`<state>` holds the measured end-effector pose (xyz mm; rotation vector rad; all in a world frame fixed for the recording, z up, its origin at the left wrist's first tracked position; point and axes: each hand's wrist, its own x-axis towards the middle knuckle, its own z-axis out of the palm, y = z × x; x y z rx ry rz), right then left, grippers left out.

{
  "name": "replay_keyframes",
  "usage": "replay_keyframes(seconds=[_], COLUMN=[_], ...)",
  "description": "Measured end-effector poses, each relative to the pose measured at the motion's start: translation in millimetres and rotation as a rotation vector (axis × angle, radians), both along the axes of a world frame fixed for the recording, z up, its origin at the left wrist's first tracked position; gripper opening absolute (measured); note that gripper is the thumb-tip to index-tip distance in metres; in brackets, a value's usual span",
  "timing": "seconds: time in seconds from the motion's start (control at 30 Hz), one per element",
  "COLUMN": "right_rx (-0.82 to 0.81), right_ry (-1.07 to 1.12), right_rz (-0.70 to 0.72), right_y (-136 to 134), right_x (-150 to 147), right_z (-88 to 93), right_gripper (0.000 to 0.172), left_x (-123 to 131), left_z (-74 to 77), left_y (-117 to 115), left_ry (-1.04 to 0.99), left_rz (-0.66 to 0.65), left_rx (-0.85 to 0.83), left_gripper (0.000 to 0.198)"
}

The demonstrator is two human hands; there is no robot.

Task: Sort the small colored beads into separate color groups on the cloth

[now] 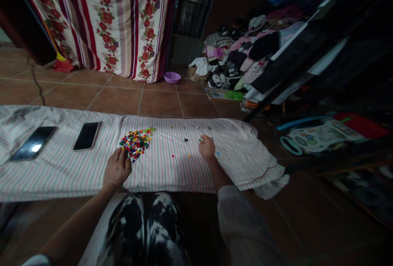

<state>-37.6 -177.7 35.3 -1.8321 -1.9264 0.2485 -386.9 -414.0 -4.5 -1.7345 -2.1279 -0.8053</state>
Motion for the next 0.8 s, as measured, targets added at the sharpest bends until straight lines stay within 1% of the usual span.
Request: replay_keyframes(seconds=[0.13,0.23,0.4,0.5,0.6,0.7,0.8], right_rx=[0.057,0.068,0.060,0.022,-0.039,-0.092,-0.127], right_ry=[0.050,0.085,0.147,0.165,0.162,0.168,0.167], right_rz=[0.109,0.210,0.334,0.436,0.543,0.649,0.701], right_y=[-9,-16,-29,-40,-51,-63,-73], right_x=[-14,-29,-60,-86,-114,-141,-163], right_z=[-2.0,-3.0,3.7,9.2,10.3,6.1,-0.2], right_gripper=[0.036,0.036,0.036,0.035,0.031,0.030,0.032], left_x=[-1,-1,-1,0,1,1,2], left_z=[-2.7,-4.3,-2.8,-1.8,-2.3,-3.1,-2.8], left_y=[1,1,1,1,2,2,2], left_ry=[0.020,0.044,0.084,0.050,0.020,0.001,-0.028], left_rz=[0.010,0.009,-0.003,0.018,0.020,0.015,0.006], left_rx=[-0.001,-0.001,-0.016,-0.006,0.014,0.029,0.033], left_gripper=[0.046,0.044,0.040,0.041,0.042,0.041,0.042])
